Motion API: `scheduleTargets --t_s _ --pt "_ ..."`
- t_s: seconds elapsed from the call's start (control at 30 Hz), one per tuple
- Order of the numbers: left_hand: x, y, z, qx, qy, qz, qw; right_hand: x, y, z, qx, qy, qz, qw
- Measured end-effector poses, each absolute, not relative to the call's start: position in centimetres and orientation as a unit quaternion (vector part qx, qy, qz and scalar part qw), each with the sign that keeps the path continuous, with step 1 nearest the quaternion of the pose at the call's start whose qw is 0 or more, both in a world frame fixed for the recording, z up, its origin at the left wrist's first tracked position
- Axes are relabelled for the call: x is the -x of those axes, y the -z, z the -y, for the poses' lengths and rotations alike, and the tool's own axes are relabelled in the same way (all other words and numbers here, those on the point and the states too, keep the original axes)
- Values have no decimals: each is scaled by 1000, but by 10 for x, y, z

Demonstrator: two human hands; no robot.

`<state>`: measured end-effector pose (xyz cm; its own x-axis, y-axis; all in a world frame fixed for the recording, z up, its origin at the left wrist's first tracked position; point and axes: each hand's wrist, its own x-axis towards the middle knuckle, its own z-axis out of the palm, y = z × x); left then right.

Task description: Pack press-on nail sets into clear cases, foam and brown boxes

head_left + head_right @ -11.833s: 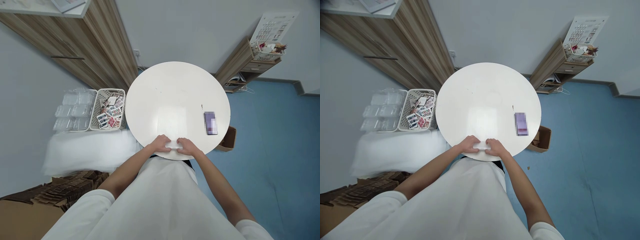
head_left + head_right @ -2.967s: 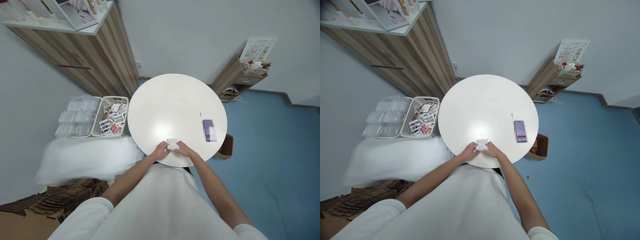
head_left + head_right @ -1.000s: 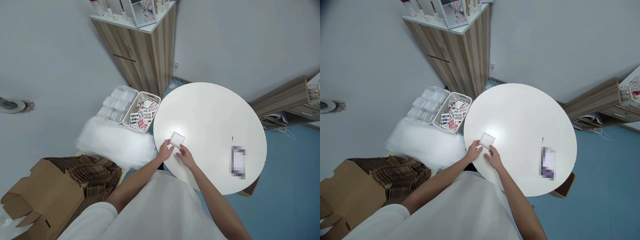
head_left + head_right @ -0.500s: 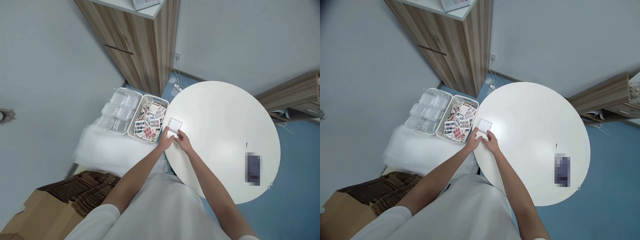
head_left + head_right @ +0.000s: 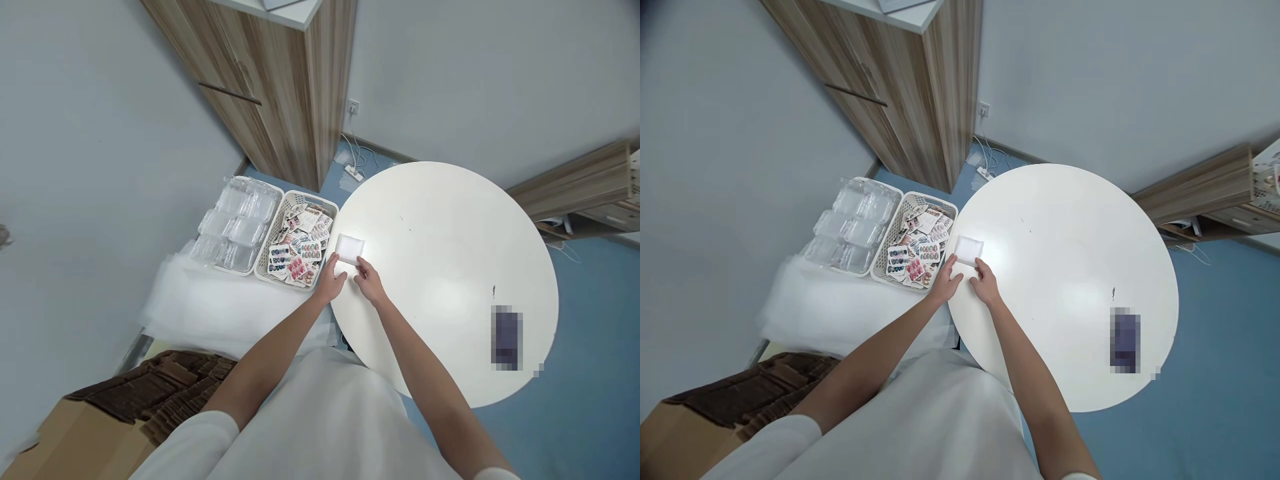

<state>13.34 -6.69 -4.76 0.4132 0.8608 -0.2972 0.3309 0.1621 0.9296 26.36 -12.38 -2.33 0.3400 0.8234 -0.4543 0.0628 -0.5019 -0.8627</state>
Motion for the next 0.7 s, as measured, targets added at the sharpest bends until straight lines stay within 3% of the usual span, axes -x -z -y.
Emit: scheduleTargets --t_s 0.7 --pt "-123 35 98 -582 -245 -501 592 -268 -10 179 732 -474 290 394"
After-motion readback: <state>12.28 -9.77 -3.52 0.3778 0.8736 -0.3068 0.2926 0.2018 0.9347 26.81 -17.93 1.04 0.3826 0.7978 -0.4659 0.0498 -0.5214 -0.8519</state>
